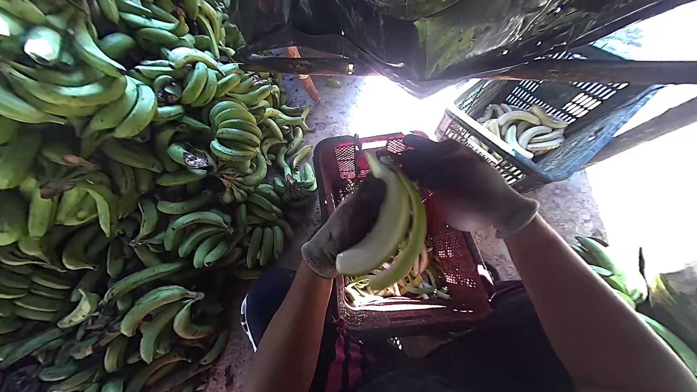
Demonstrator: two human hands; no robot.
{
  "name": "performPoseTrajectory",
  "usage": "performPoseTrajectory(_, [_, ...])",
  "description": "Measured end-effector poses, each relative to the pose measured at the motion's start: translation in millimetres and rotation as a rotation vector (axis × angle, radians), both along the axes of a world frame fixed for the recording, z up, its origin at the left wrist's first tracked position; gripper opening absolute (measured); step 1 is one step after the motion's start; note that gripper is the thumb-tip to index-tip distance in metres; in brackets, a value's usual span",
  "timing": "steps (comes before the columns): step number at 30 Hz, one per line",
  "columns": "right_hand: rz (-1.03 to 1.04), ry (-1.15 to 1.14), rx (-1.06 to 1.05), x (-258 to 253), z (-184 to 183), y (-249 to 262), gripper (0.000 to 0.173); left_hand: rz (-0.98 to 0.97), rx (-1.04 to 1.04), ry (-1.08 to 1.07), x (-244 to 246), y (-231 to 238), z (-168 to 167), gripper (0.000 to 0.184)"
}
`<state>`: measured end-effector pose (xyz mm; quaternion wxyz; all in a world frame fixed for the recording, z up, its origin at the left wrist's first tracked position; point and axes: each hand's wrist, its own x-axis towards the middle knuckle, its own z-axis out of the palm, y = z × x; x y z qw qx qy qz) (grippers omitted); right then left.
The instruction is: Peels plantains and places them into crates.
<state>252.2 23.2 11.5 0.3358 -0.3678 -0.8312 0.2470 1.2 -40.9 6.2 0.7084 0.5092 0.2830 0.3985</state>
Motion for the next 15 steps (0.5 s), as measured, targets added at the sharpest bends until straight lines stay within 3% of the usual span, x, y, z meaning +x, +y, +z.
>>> performPoseTrajectory(3, [0.012, 0.104, -0.132, 2.1, -7.6, 10.0, 0.043, -0.149, -0.055, 0.151, 12.9, 2.5, -4.3, 0.039])
performPoseTrajectory(5, [-0.084, 0.058, -0.136, -2.9, -11.2, 4.6, 0.044, 0.005, -0.100, 0.141, 15.2, 5.9, -14.7, 0.038])
performPoseTrajectory(8, [-0.175, -0.133, 0.057, -18.2, -17.6, -16.9, 0.048, 0.344, -0.189, -0.101, 8.0, 20.1, -31.2, 0.046])
performPoseTrajectory(10, [-0.152, -0.218, 0.223, -28.7, -24.5, -30.5, 0.055, 0.465, -0.207, -0.226, -1.1, 27.6, -31.9, 0.052])
performPoseTrajectory(15, [-0.171, -0.192, 0.446, -36.8, -26.9, -38.6, 0.049, 0.477, -0.002, -0.552, -22.2, 37.2, -39.7, 0.052])
